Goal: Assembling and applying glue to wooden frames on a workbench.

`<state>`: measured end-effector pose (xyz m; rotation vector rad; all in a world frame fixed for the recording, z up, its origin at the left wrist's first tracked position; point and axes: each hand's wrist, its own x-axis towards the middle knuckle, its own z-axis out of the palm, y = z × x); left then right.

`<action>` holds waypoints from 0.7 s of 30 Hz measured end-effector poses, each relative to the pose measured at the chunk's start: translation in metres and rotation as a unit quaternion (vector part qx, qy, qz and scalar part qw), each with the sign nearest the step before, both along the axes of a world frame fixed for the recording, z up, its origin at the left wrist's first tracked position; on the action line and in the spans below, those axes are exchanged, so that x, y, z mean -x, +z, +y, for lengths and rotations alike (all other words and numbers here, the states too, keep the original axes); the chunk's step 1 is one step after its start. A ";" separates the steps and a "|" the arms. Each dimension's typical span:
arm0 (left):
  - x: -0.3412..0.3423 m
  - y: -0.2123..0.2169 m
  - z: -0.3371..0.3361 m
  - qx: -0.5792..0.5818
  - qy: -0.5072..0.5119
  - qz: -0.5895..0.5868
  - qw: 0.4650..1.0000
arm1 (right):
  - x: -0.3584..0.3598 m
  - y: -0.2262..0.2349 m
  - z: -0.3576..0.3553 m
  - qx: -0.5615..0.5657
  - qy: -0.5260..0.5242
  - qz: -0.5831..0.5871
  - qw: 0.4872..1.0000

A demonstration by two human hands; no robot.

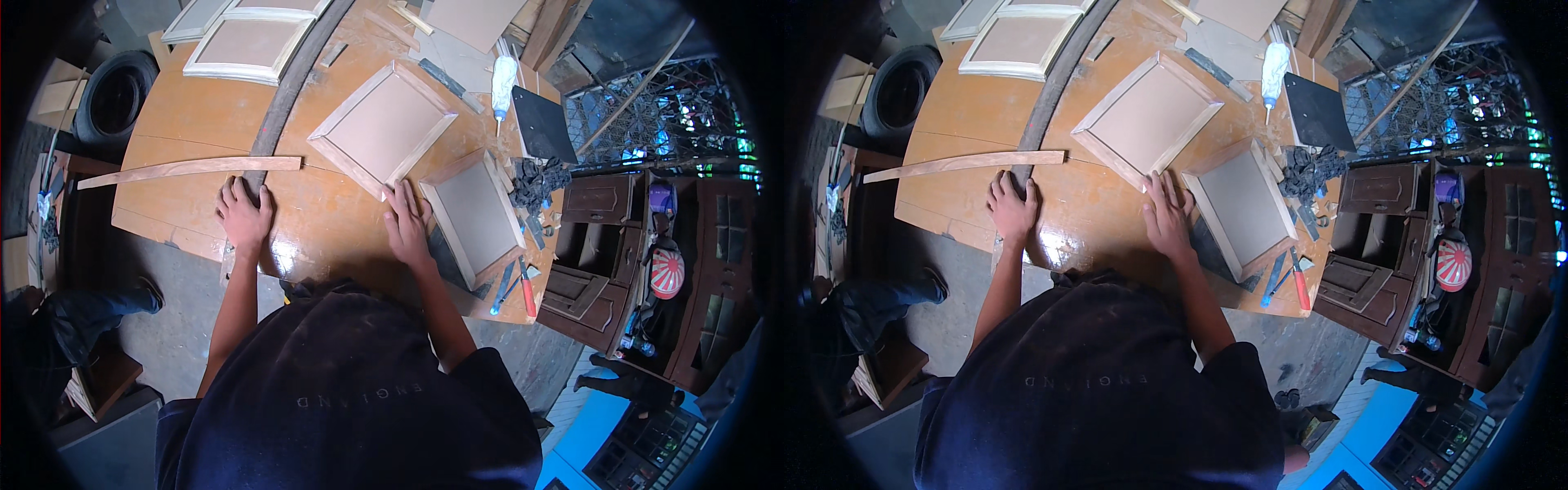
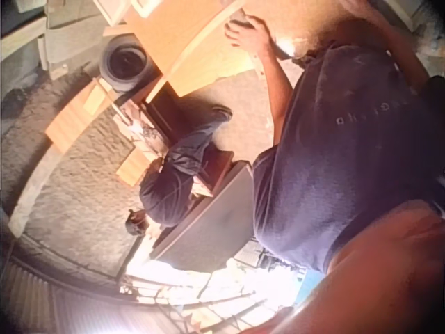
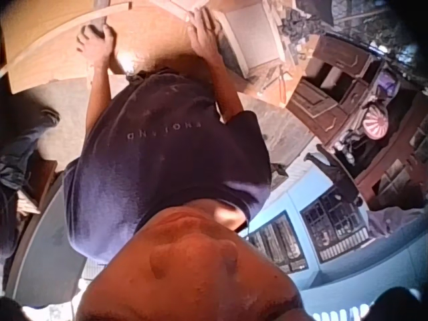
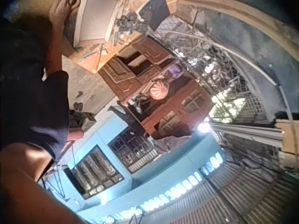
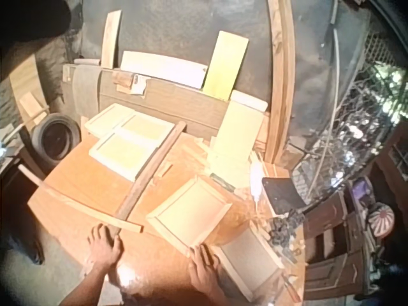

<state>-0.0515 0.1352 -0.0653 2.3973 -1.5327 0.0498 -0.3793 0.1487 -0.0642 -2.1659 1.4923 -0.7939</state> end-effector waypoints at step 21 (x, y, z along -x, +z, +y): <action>0.000 -0.001 0.000 -0.012 0.007 0.003 1.000 | 0.011 -0.002 0.022 -0.004 0.062 0.094 0.994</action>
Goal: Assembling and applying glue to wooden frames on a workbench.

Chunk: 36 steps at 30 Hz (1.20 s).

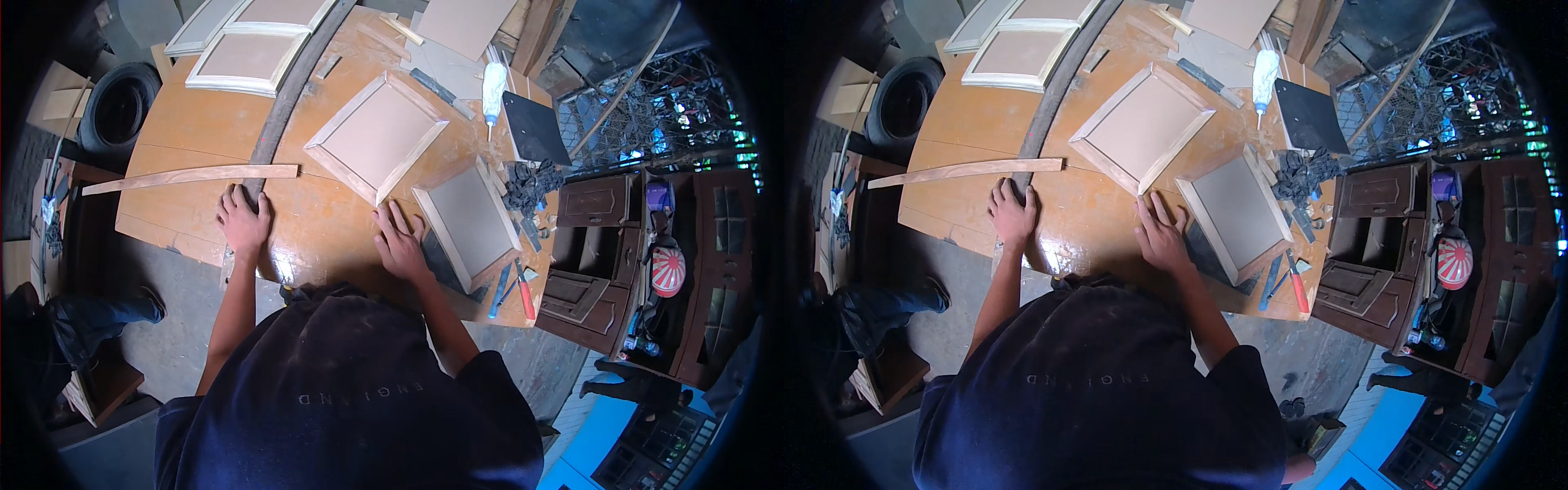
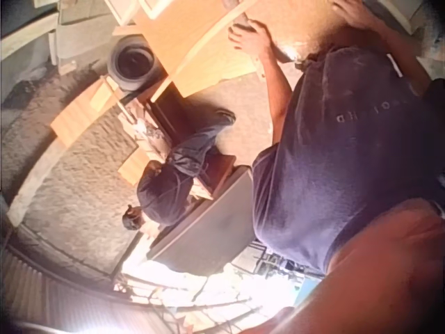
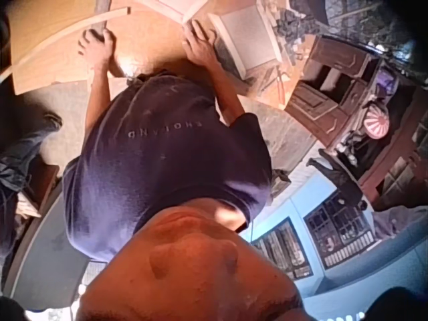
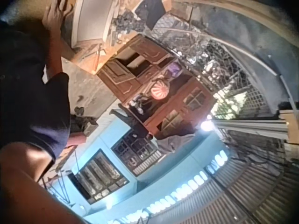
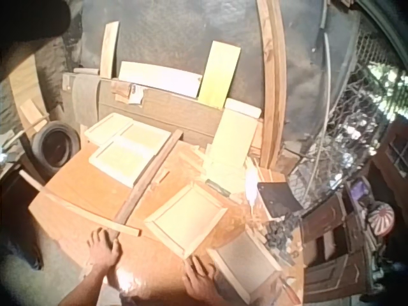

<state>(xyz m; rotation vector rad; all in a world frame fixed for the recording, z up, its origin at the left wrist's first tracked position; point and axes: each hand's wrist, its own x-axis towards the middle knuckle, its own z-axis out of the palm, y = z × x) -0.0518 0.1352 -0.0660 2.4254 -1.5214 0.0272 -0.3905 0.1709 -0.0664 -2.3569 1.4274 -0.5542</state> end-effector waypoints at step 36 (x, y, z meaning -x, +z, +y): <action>-0.001 0.000 0.003 0.016 -0.007 -0.009 1.000 | -0.017 0.014 -0.010 0.026 -0.047 0.003 0.999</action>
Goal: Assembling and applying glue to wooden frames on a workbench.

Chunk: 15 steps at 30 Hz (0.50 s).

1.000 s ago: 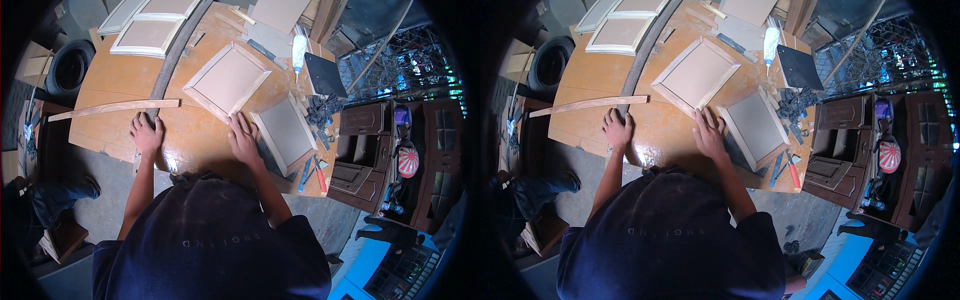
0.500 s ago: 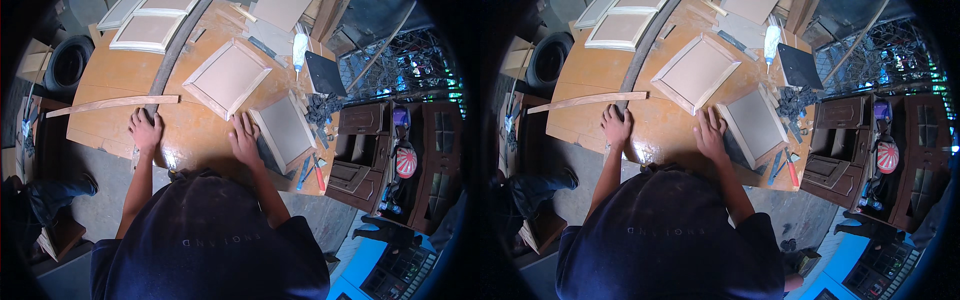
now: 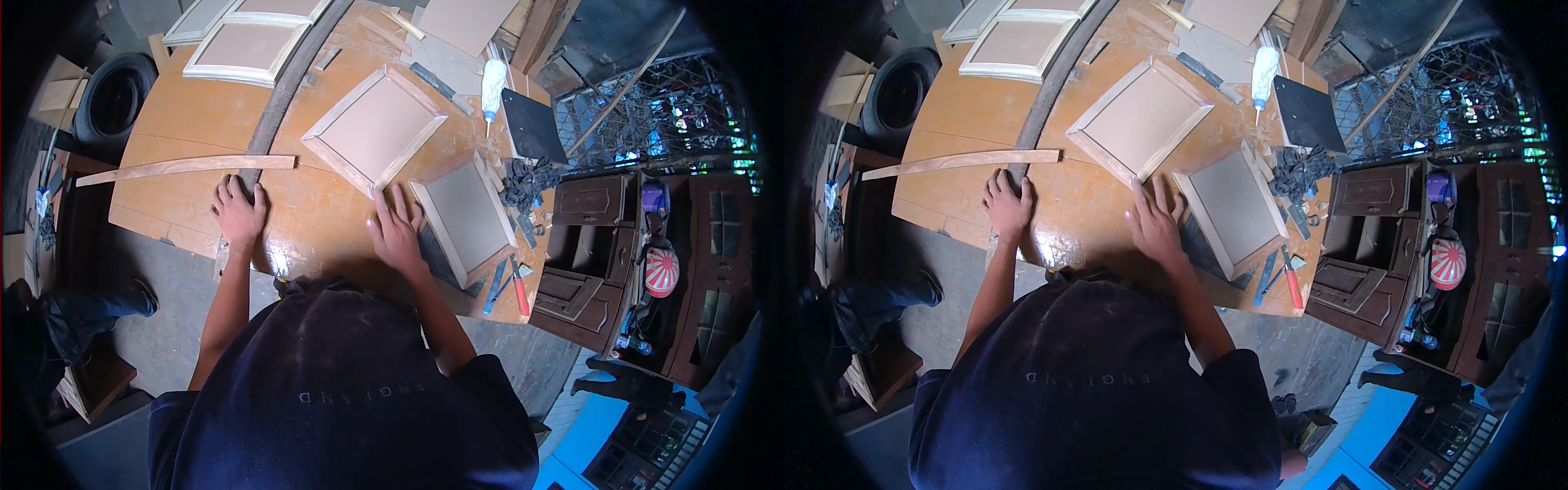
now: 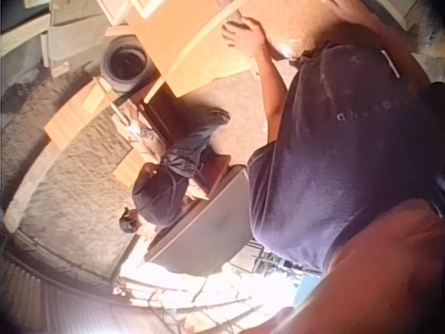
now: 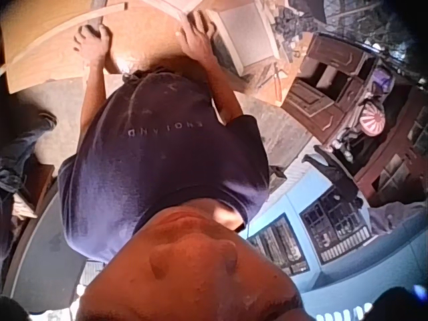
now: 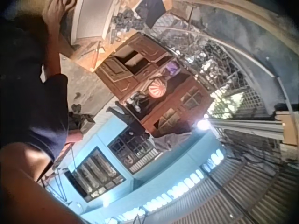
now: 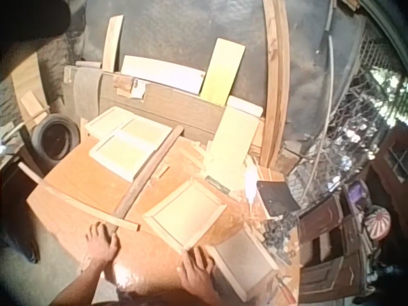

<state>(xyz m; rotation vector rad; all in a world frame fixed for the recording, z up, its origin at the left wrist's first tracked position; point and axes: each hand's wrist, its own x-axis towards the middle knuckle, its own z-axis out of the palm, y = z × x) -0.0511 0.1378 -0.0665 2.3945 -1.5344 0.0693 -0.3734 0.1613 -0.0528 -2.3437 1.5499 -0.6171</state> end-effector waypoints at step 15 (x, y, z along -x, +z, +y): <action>-0.002 -0.001 -0.001 -0.010 0.001 0.002 1.000 | -0.007 -0.005 0.000 -0.002 -0.002 -0.015 1.000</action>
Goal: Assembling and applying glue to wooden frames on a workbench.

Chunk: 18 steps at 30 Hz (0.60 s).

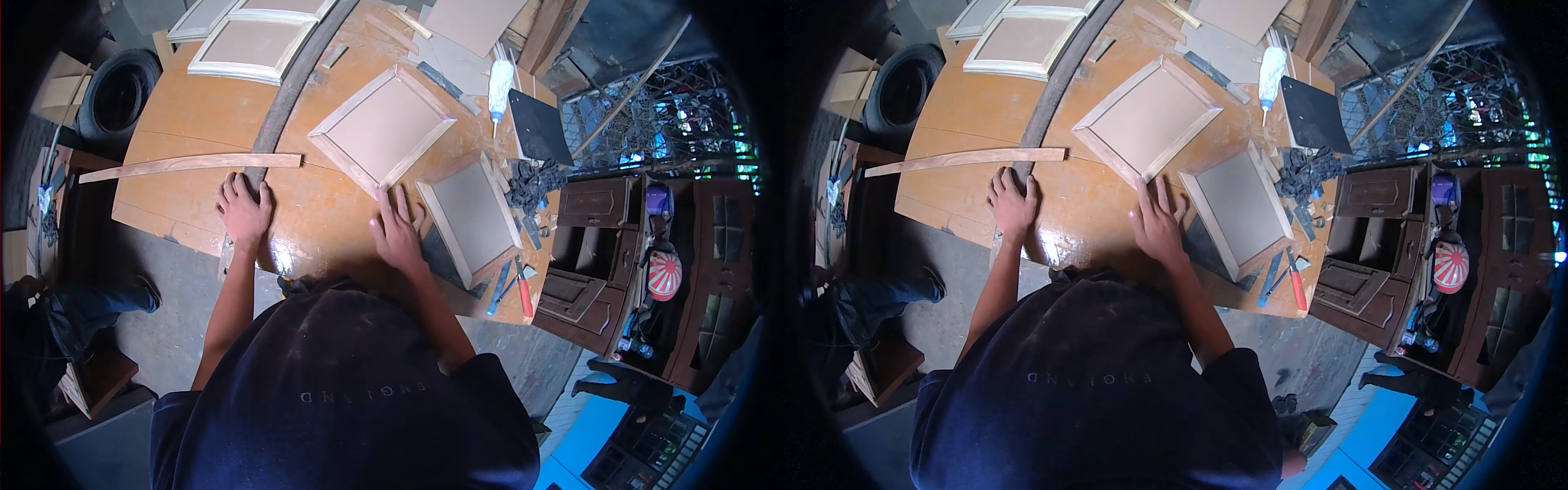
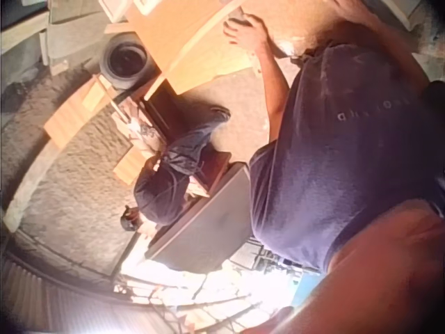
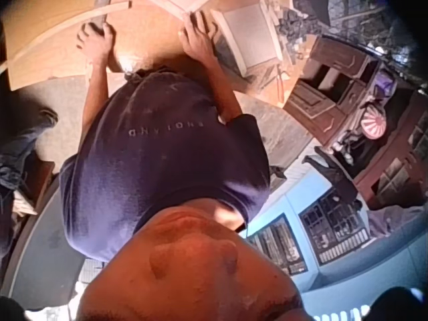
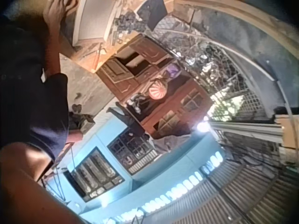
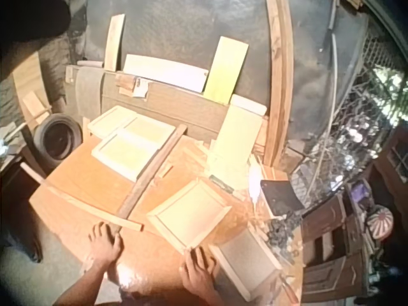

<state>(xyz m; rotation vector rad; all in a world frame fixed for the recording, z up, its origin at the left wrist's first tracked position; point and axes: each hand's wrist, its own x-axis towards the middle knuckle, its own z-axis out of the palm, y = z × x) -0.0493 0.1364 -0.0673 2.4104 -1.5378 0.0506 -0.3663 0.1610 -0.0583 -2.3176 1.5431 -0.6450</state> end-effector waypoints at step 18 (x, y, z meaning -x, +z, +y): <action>0.002 0.001 -0.002 -0.001 0.000 -0.002 1.000 | 0.008 0.003 -0.007 -0.006 -0.030 -0.121 0.992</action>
